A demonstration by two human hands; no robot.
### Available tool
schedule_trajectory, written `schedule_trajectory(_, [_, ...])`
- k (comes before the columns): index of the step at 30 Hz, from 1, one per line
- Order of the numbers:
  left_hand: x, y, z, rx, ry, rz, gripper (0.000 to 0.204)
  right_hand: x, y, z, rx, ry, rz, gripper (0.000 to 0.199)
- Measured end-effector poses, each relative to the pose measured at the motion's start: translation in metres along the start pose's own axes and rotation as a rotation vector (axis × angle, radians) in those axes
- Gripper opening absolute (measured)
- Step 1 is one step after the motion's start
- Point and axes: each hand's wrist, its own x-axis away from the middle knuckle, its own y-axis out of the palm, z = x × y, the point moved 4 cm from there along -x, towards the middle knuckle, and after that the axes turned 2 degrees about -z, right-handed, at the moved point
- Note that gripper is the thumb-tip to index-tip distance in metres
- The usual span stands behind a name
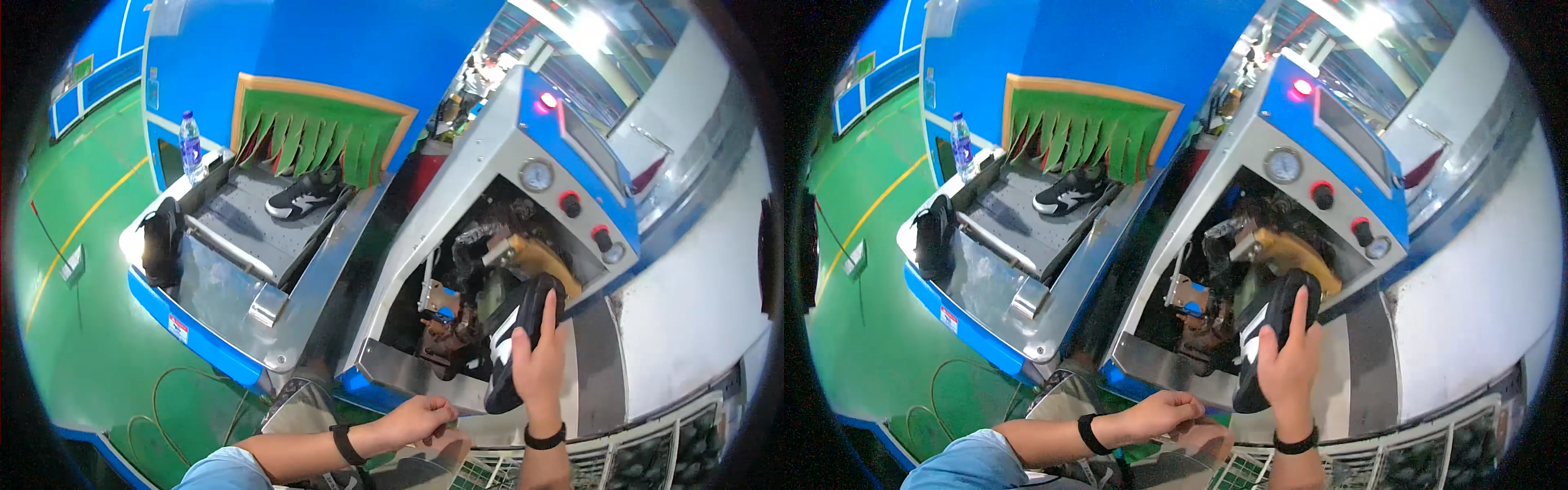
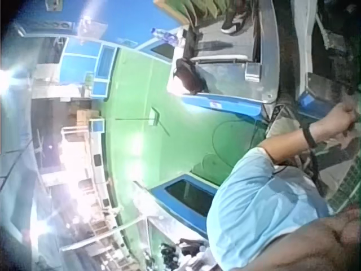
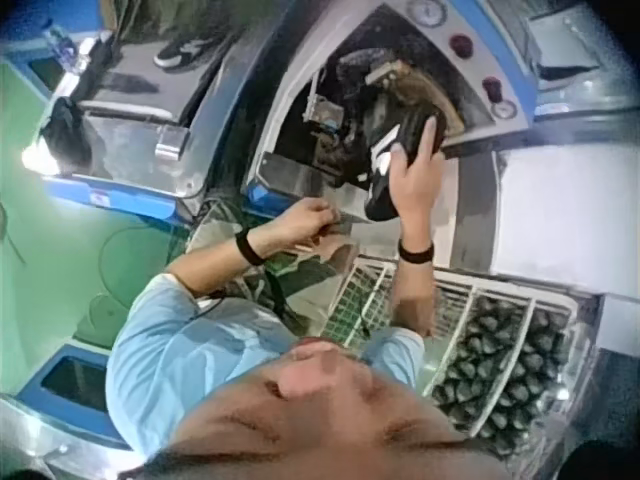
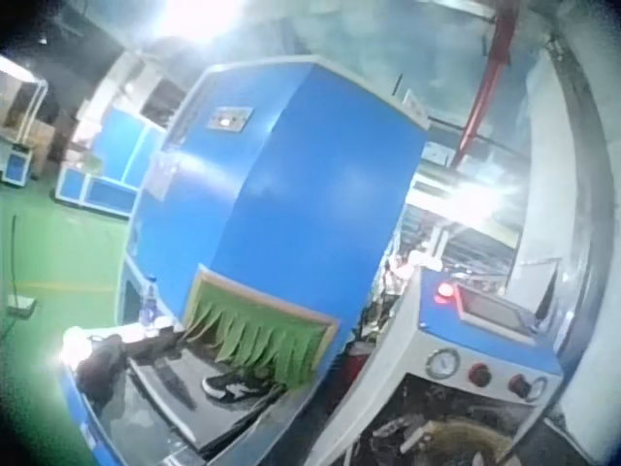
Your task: Processing shoes using an industrial machine and a conveyor belt in a factory setting.
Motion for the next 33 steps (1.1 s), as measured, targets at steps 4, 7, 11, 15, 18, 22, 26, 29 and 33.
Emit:
schedule_trajectory(4, [0.017,0.006,0.003,-0.056,0.016,-0.09,0.036,0.07,-0.018,-0.01,-0.158,-0.049,0.144,0.078])
schedule_trajectory(7, [0.04,0.018,0.018,0.134,0.138,-0.221,0.072,0.16,-0.02,0.006,0.194,-0.03,0.018,0.094])
schedule_trajectory(11, [0.045,0.021,-0.002,0.543,-0.16,-0.494,0.081,0.197,-0.033,-0.013,-0.356,0.14,-0.165,0.049])
schedule_trajectory(15, [0.053,0.01,-0.005,-0.015,-0.188,-0.236,0.069,0.174,-0.04,0.007,-0.522,-0.028,-0.551,0.099])
schedule_trajectory(18, [0.075,0.0,0.011,-0.546,-0.031,-0.018,0.065,0.12,0.004,0.027,-1.461,0.64,-0.317,0.084])
schedule_trajectory(22, [0.079,0.004,0.022,-0.927,0.053,0.02,0.063,0.041,0.037,0.019,-1.928,0.884,-0.352,0.05])
schedule_trajectory(26, [0.068,-0.003,0.011,-1.047,0.017,0.069,0.069,0.045,0.041,0.022,-1.846,0.714,-0.286,0.049])
schedule_trajectory(29, [0.056,0.009,0.0,-0.977,0.075,0.054,0.067,0.103,0.013,0.054,-1.755,0.597,-0.141,0.063])
schedule_trajectory(33, [0.051,-0.015,-0.029,-0.851,0.059,0.118,0.057,0.216,-0.014,0.116,-0.61,0.5,-0.091,0.088])
